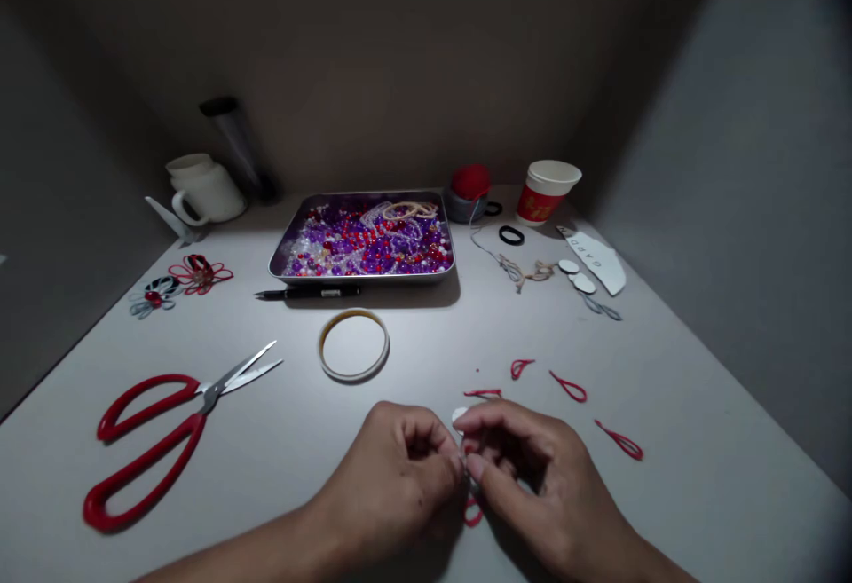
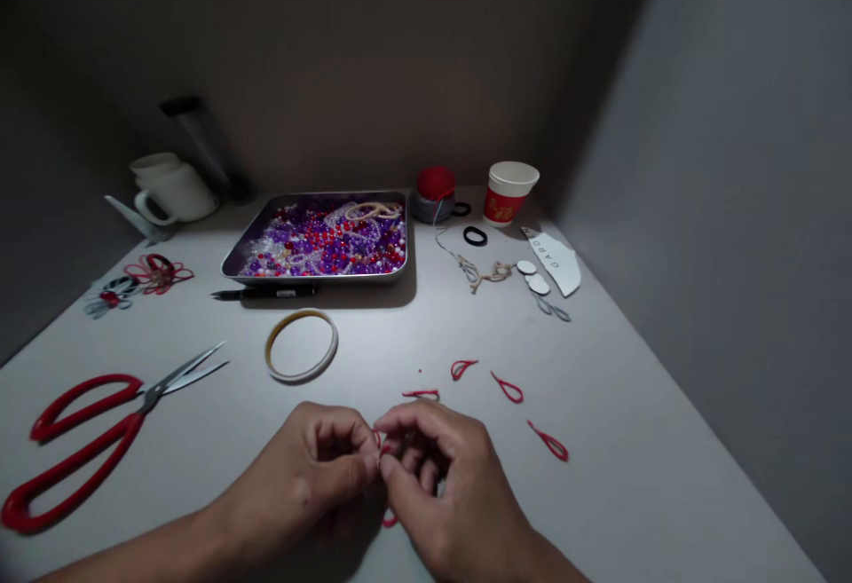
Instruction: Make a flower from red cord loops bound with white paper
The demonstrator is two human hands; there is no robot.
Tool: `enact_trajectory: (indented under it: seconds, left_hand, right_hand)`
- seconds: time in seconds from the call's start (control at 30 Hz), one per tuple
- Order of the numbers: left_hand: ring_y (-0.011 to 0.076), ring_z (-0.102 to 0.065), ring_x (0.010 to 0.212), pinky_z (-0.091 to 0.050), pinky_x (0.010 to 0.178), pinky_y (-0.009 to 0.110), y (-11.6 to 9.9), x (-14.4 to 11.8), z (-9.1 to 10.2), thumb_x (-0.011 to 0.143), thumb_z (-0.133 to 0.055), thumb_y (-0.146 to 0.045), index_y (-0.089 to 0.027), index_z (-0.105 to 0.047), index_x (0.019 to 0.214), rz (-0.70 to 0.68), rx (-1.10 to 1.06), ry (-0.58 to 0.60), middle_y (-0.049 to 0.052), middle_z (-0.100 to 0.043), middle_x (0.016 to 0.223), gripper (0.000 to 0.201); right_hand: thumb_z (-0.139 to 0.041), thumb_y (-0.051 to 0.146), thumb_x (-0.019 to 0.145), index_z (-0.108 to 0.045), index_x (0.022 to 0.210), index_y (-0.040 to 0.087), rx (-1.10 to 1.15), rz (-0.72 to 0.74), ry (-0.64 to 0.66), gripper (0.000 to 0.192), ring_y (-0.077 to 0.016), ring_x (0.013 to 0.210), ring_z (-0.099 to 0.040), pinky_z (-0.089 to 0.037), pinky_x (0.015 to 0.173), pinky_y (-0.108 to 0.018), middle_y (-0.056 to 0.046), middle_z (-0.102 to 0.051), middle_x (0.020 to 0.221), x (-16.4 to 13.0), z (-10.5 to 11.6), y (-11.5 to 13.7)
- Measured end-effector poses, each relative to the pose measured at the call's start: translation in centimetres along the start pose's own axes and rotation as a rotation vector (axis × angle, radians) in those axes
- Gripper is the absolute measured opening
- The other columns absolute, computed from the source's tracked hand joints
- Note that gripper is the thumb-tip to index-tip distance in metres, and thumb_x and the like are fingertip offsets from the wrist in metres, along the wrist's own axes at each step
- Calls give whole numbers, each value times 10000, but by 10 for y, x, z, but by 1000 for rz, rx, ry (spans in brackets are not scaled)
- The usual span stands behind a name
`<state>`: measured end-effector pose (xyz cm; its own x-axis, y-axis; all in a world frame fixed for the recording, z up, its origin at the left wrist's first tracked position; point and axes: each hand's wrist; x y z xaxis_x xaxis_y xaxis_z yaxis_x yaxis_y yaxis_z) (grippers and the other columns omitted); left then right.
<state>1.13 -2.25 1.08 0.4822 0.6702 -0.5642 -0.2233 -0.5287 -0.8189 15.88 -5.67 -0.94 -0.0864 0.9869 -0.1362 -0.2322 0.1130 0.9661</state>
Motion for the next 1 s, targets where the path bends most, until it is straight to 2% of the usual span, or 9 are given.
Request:
enact_trajectory:
  seconds: [0.13,0.33,0.47,0.6,0.7,0.83,1.0]
  left_hand:
    - [62,-387,336,-289,330,174,-1,-3,0,669,-557,-289,-147,-504,571,-5,36,16,-14,-500,447,181]
    - [49,-431,355,-312,342,149,-5,-6,5,660,-561,-230,-116,-576,662,-20,-24,50,20,-599,556,114]
    - [44,-440,325,-280,294,133,-3,-4,7,741,-504,-293,-102,-570,611,4,-137,87,42,-610,565,240]
    - [46,-429,298,-279,268,128,-3,-1,10,709,-561,-309,-102,-571,611,69,-207,122,17,-568,495,230]
    - [36,-403,291,-252,265,122,-4,-2,11,665,-622,-292,-117,-551,601,57,-204,91,-23,-515,457,199]
    - [30,-378,312,-239,295,126,-4,-3,12,668,-628,-278,-128,-535,598,-42,-142,-9,-46,-480,437,189]
    - [38,-345,332,-244,324,145,-3,-4,11,684,-618,-330,-131,-537,615,-118,-35,-81,-60,-440,406,226]
  right_hand:
    - [-541,151,699,-583,655,170,-20,4,-22,64,-120,484,-501,-396,452,-227,4,-562,542,0,-2,4]
    - [-550,209,706,-561,675,159,125,-56,-52,60,-115,458,-478,-377,440,-235,12,-535,509,-1,0,8]
    - [-552,211,724,-553,698,163,198,-9,-45,54,-107,442,-502,-402,435,-223,23,-541,505,-2,-1,11]
    - [-554,198,743,-561,693,167,189,81,-41,59,-116,476,-535,-454,459,-242,7,-554,595,-5,-4,6]
    - [-566,190,746,-588,757,171,147,97,-48,31,-121,509,-536,-471,467,-253,-12,-569,678,-5,-5,1]
    - [-575,209,753,-508,1065,218,263,1,-121,319,-89,505,-521,-471,454,-234,-32,-583,876,-4,-2,-2]
    - [-622,266,716,-481,1033,197,362,-78,-71,354,-84,496,-496,-452,440,-232,-24,-569,841,-4,-3,2]
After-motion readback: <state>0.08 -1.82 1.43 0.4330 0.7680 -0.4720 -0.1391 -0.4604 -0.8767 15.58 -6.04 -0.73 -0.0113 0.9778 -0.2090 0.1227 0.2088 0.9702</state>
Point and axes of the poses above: each hand's wrist, its own x-axis towards the middle knuckle, its own z-axis out of the back of the hand, y = z × x
